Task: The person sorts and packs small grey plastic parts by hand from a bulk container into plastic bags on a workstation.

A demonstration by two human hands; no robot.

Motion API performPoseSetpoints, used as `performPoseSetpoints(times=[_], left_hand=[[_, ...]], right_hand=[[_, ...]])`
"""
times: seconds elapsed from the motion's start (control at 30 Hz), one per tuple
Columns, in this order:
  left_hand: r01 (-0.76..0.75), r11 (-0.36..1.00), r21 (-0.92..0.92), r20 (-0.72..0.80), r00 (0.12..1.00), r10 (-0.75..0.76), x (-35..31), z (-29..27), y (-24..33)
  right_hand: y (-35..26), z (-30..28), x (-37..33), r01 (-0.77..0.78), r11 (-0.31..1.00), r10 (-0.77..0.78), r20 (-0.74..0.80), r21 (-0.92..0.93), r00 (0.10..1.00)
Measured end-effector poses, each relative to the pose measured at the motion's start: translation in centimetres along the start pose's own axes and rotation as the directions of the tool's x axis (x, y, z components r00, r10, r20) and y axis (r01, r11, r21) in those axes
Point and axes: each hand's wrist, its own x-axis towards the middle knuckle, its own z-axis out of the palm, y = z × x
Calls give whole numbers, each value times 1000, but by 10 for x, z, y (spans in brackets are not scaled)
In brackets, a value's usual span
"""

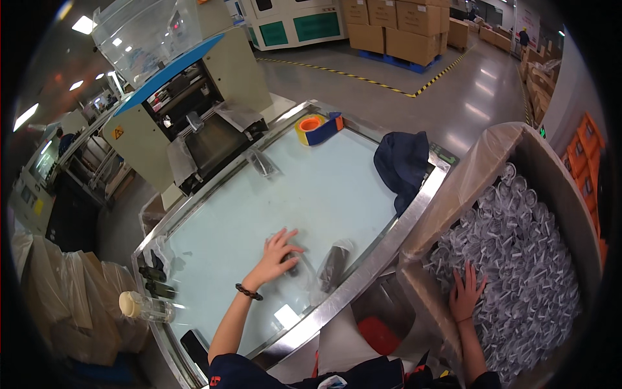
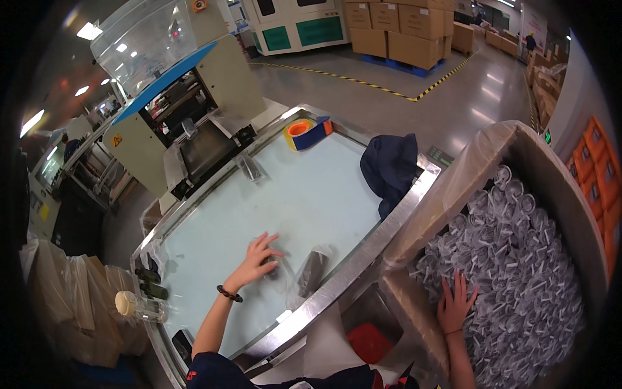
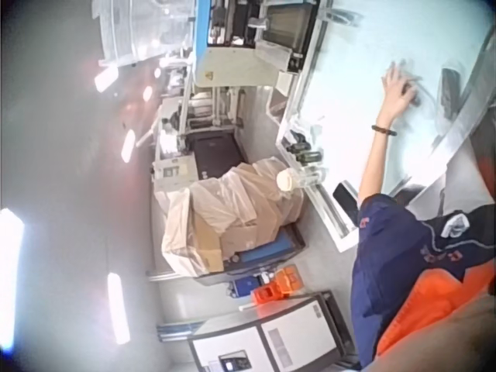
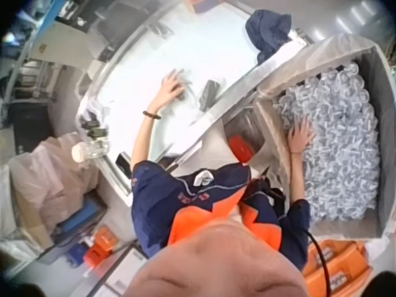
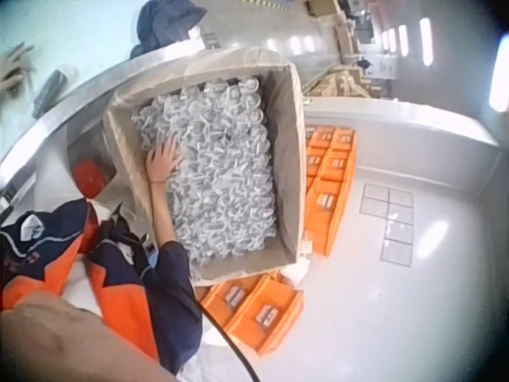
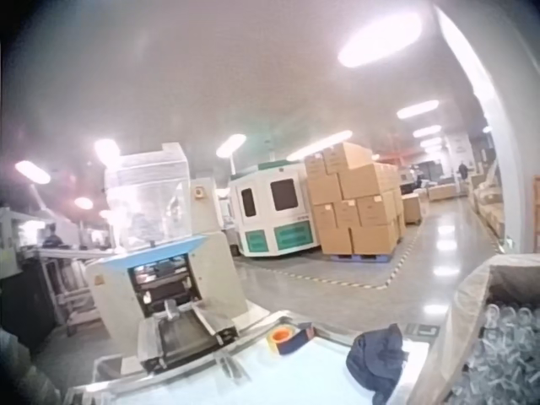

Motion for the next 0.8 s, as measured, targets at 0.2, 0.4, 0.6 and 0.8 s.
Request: performPoseSetpoints(times=[0.2,0.4,0.6,0.8], left_hand=[[39,995,95,-236,972,-15,1,16,13],[151,967,-207,-347,913,-217,-17,28,27],[156,959,-236,-456,854,-251,-31,44,47],[123,918,-377,-382,882,-275,-22,47,56]], right_hand=[[-48,-39,26,72,961,-60,-55,268,997],[-174,-70,103,530,514,-615,-141,674,776],[-232,-6,147,386,461,-732,97,799,674],[-235,-27,158,668,500,-816,41,551,577]])
